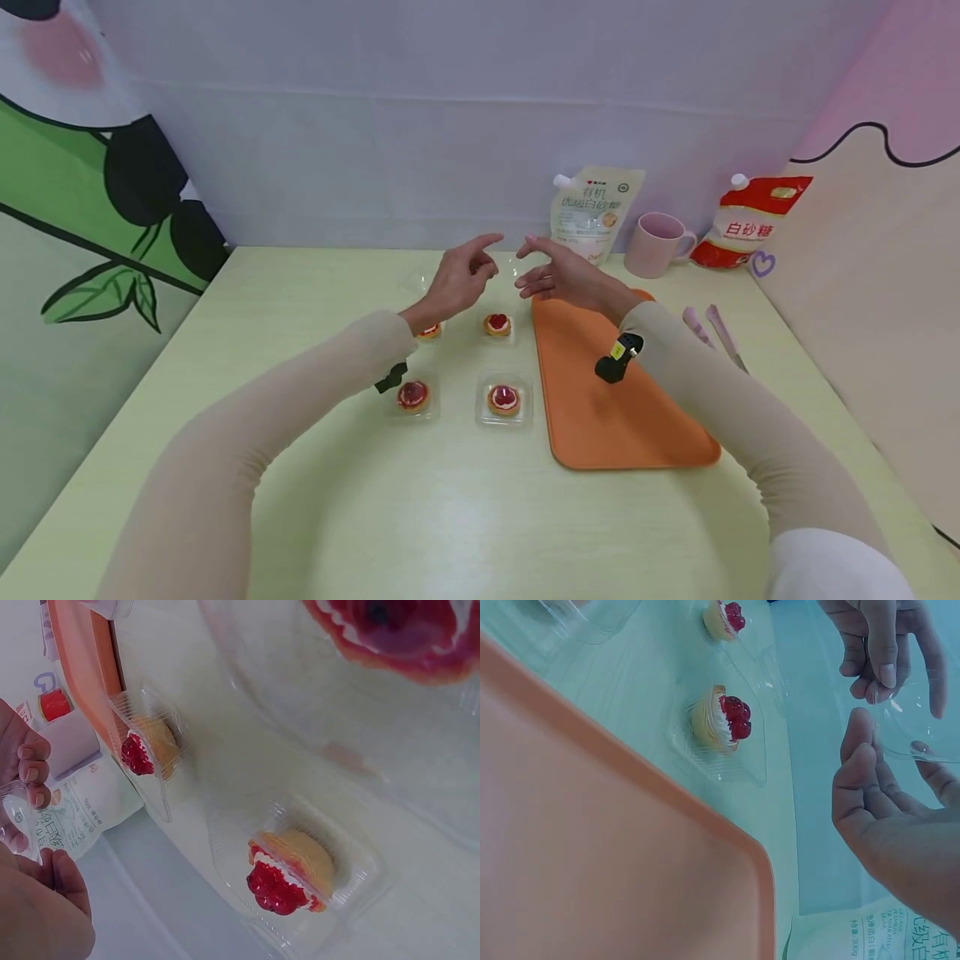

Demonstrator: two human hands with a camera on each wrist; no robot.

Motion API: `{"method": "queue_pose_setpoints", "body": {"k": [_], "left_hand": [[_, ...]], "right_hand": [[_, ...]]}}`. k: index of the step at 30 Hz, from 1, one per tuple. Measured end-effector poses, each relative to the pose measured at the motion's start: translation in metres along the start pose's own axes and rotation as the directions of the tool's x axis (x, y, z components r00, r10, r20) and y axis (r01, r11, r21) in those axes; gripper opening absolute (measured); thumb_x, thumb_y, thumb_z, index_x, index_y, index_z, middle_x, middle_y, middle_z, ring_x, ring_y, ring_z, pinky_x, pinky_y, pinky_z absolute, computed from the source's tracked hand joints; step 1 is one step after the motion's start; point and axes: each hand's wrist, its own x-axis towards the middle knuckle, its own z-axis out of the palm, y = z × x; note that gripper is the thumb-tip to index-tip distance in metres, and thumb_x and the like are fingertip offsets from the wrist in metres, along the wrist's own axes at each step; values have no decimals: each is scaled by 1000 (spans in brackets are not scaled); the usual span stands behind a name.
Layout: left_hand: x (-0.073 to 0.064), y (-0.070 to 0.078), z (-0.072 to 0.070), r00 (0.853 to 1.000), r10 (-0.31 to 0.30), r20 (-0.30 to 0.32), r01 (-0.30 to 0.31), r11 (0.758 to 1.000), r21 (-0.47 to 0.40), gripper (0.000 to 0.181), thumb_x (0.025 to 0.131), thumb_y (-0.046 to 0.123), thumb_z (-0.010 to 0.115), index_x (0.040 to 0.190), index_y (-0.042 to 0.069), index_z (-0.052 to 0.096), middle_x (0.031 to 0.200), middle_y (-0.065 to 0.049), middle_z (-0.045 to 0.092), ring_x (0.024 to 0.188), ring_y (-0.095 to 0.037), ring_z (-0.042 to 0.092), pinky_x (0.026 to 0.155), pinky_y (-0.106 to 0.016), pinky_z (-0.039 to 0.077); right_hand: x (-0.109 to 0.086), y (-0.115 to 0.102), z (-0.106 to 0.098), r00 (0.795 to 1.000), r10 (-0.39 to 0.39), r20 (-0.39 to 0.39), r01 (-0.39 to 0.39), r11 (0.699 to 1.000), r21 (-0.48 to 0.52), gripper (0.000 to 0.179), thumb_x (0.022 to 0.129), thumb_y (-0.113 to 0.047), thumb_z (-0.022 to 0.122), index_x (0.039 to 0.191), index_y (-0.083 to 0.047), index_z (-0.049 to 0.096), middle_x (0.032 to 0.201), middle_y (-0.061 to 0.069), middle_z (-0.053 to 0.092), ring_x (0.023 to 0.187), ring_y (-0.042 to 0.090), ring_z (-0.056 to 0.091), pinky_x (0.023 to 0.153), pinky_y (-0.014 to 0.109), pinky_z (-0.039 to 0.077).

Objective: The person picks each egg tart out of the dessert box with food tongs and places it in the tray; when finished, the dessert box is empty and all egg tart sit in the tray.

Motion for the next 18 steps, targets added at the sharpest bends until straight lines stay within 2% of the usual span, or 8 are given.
{"method": "queue_pose_setpoints", "body": {"k": [5,8,11,14,18], "left_hand": [[1,-4,0,1000,-10,-19,10,1000,5,47,100,4,54,147,15,50,101,-18,72,82,-25,61,69,-27,49],[3,-6,-1,999,-29,-38,29,1000,-9,48,99,3,55,146,14,51,101,-19,73,82,-26,63,67,-27,48],[5,-5,-3,997,-56,-61,55,998,-27,50,97,0,55,145,13,52,99,-20,74,84,-28,67,66,-25,47],[7,-4,-5,992,-103,-67,99,993,-58,52,96,-1,55,146,13,51,99,-21,74,88,-31,70,65,-25,48],[9,-3,-6,984,-171,-50,166,982,-91,52,97,1,55,147,15,50,103,-22,74,89,-29,70,67,-24,52]], "right_hand": [[1,0,1,1000,-17,-2,17,1000,-23,53,103,-57,35,132,-14,45,97,10,71,87,21,70,79,31,53],[2,-1,2,999,-36,-13,35,996,-83,61,102,-59,35,143,-13,41,114,16,69,101,25,70,91,38,52],[3,-4,1,996,-77,-40,69,982,-178,61,104,-54,37,151,-16,33,133,22,59,118,33,63,103,47,48],[5,-6,0,985,-153,-76,126,951,-282,56,106,-41,42,157,-21,25,142,24,50,126,41,57,106,53,45],[8,-8,-3,960,-261,-103,201,895,-398,58,106,-22,47,158,-27,23,135,20,50,121,43,60,100,49,50]]}}
